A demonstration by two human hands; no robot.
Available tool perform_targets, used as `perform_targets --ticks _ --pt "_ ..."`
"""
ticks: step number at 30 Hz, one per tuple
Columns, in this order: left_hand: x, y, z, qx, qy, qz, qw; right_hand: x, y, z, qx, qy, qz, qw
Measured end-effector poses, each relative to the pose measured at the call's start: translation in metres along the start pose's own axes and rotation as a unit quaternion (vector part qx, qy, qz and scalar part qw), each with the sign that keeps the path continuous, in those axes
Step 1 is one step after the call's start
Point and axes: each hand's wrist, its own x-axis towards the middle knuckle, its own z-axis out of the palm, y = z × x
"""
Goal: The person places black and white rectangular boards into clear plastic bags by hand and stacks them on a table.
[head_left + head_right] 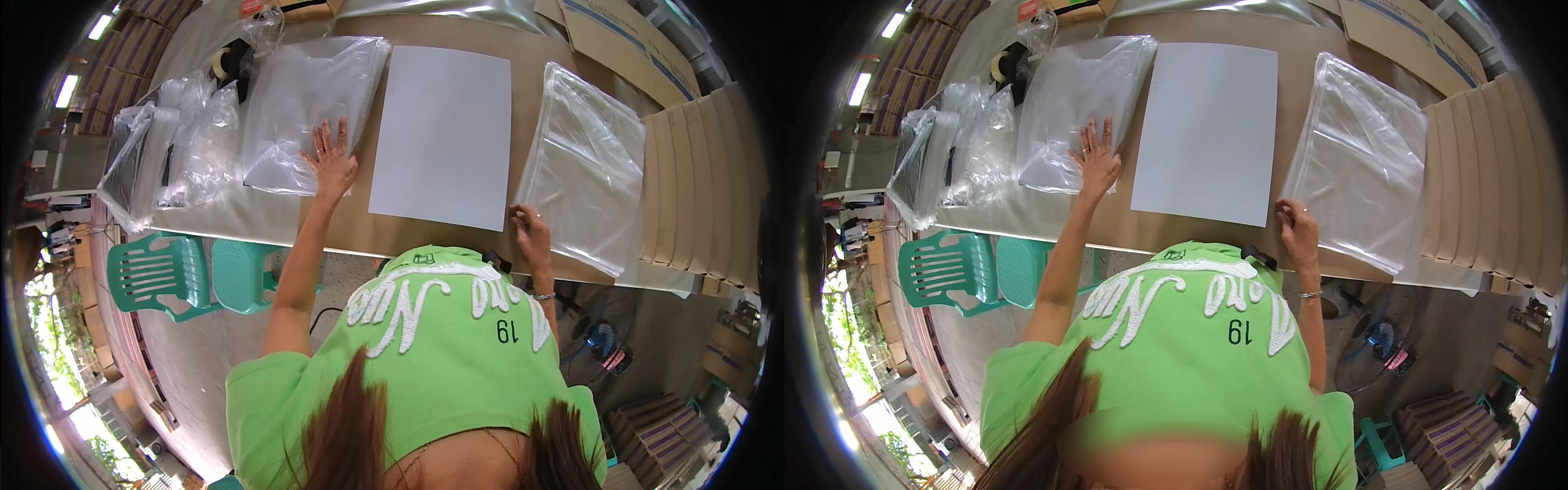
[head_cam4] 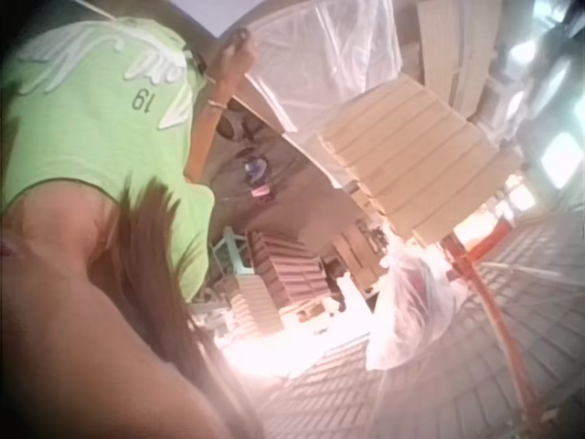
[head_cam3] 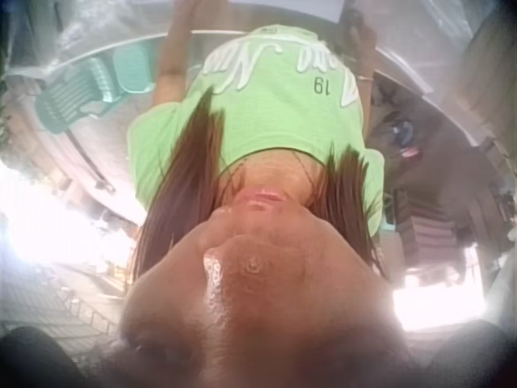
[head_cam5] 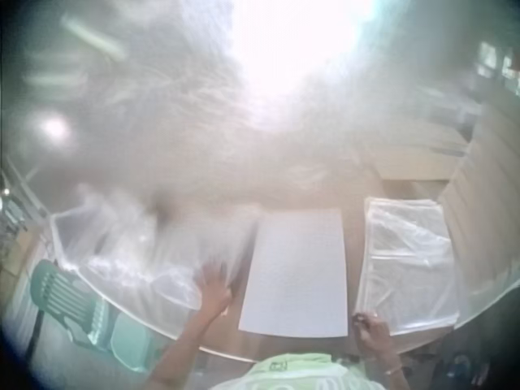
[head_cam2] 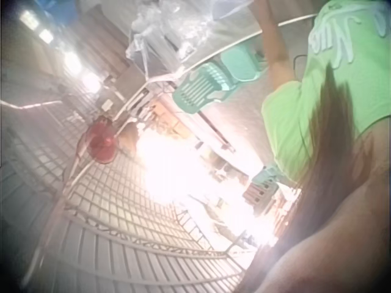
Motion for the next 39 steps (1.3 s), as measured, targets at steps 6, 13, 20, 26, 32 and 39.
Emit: perform_targets --ticks 6,13,20,26,32,39 --pt "0.015 0.004 0.014 0.09 0.003 -0.025 0.996 0.007 -0.006 -0.004 -0.004 0.044 0.029 0.999" --pt "0.018 -0.003 0.007 0.034 -0.021 -0.031 0.999 0.051 0.004 -0.031 -0.099 0.269 -0.039 0.957" --pt "0.029 0.025 -0.04 -0.161 -0.099 -0.02 0.982 0.07 0.054 -0.044 -0.058 0.234 0.075 0.968" --pt "0.011 0.077 -0.074 -0.186 -0.076 0.078 0.977 0.067 0.048 -0.045 -0.077 0.24 0.048 0.967" --pt "-0.001 0.109 -0.096 -0.181 -0.054 0.181 0.965 0.069 0.052 -0.06 -0.127 0.113 0.145 0.975" --pt "-0.022 0.148 -0.114 -0.328 -0.151 0.273 0.892 0.079 -0.026 -0.107 0.118 0.083 -0.049 0.988"
